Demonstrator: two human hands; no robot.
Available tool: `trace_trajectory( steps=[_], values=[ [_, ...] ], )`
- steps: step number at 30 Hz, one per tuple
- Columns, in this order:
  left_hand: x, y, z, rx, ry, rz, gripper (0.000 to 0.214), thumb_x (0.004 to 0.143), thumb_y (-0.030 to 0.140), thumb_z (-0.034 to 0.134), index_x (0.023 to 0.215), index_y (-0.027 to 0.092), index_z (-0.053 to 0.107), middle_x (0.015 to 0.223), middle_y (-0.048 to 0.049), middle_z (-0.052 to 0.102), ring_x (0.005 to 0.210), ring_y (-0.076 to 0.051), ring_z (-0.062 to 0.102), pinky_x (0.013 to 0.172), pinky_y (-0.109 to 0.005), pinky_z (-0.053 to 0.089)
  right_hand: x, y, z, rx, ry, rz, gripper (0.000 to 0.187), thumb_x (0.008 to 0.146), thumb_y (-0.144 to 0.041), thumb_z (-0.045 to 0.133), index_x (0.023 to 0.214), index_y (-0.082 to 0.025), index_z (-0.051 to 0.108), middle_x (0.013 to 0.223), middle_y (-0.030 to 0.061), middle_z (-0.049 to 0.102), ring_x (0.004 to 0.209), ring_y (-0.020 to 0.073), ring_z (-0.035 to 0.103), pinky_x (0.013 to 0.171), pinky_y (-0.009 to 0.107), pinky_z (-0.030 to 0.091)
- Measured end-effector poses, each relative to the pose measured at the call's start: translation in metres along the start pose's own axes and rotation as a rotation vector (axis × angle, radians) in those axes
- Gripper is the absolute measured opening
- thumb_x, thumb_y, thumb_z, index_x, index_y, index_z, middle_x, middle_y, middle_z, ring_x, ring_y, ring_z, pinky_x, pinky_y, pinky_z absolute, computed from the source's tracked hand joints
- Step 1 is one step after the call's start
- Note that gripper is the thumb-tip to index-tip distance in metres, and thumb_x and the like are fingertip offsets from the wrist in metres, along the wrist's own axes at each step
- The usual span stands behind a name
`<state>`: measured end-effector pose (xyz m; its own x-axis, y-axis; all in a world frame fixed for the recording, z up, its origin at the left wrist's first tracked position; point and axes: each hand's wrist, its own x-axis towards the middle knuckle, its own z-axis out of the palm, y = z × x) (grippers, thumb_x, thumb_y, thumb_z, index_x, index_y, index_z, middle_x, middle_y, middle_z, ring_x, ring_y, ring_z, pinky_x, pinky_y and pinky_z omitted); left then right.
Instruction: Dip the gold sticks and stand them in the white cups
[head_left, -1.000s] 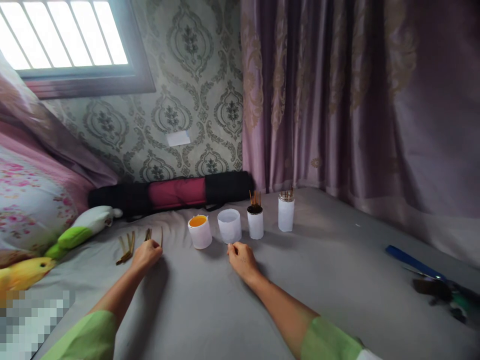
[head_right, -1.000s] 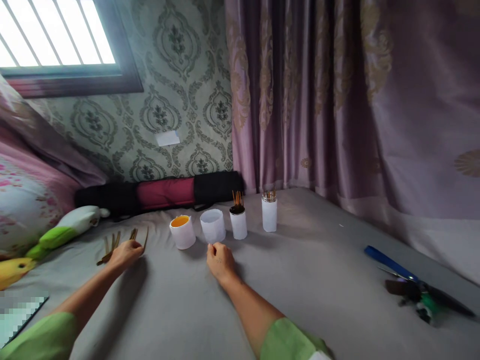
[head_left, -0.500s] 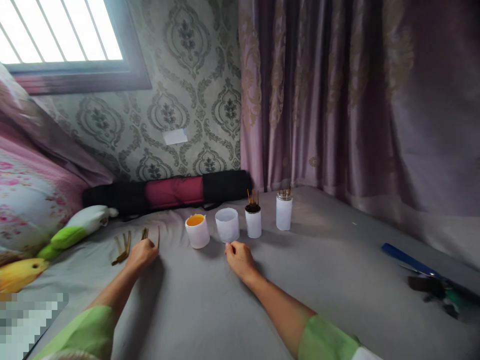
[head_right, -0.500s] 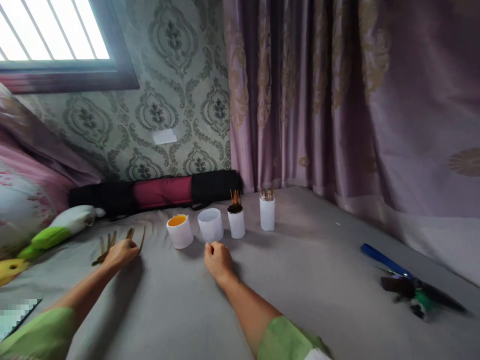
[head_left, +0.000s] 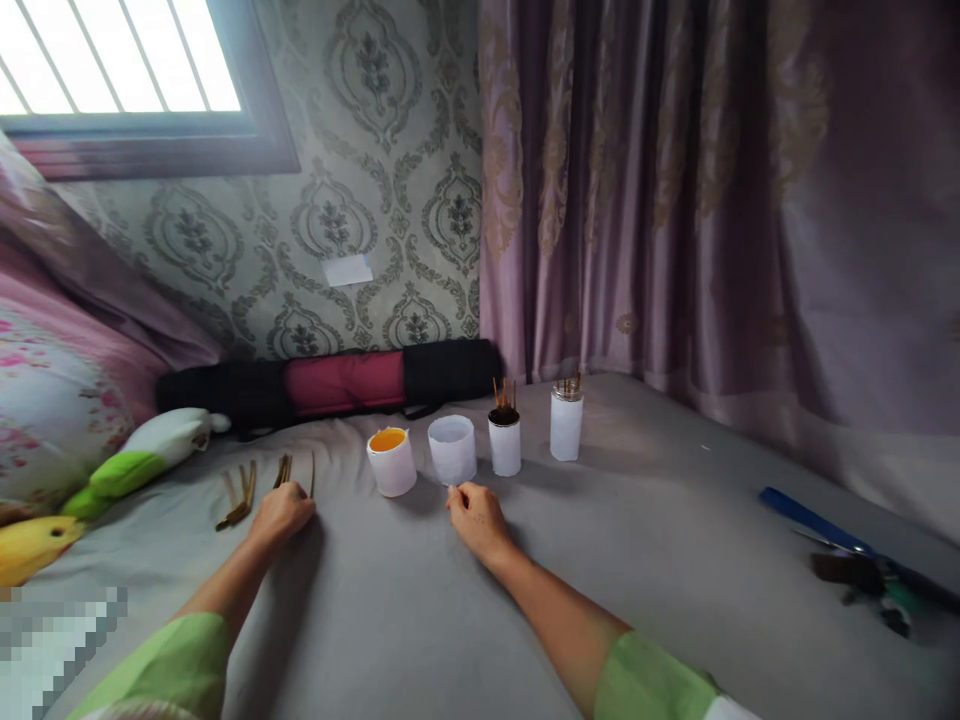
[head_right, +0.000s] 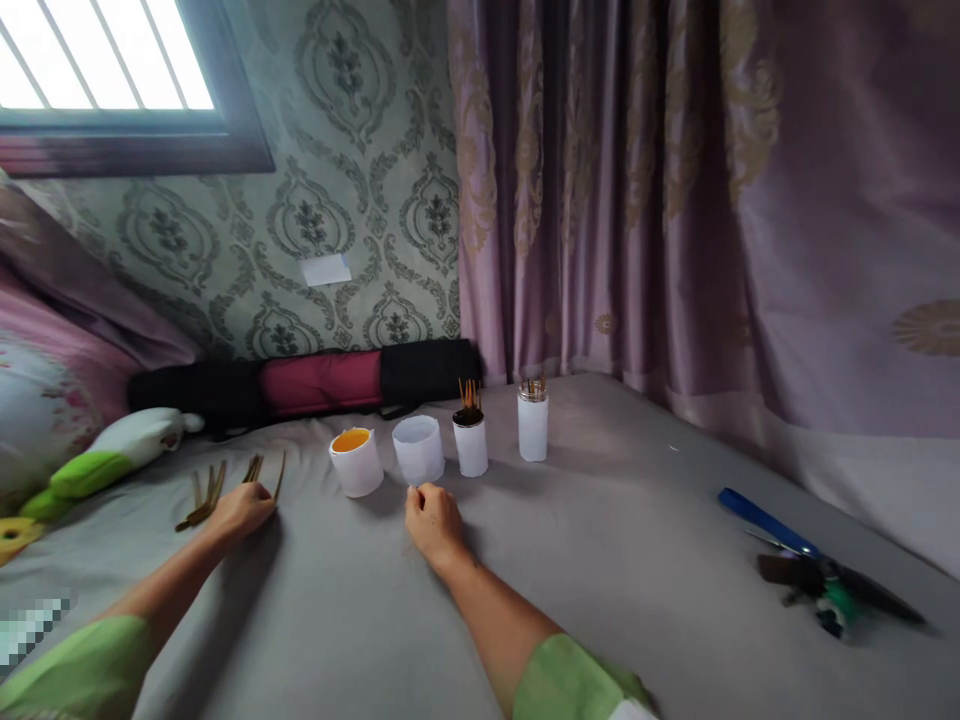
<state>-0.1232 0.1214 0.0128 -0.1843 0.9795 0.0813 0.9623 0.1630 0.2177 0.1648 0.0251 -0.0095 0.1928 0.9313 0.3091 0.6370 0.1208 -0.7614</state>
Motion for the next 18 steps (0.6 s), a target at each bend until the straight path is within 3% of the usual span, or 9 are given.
trace_trajectory(
  steps=[18],
  values=[
    [0.0039, -0.0027, 0.0041, -0.02, -0.027, -0.037, 0.025, 0.058, 0.018, 0.047, 0.077, 0.013, 0.063, 0.085, -0.0171, 0.063, 0.086, -0.031, 0.057, 0.064, -0.032, 0.043, 0.0006, -0.0008, -0.0001, -0.015, -0.007, -0.001, 0.035, 0.082, -0.032, 0.037, 0.064, -0.016, 0.062, 0.064, 0.0055, 0.065, 0.058, 0.0115, 0.056, 0.053, 0.02, 0.03]
  ],
)
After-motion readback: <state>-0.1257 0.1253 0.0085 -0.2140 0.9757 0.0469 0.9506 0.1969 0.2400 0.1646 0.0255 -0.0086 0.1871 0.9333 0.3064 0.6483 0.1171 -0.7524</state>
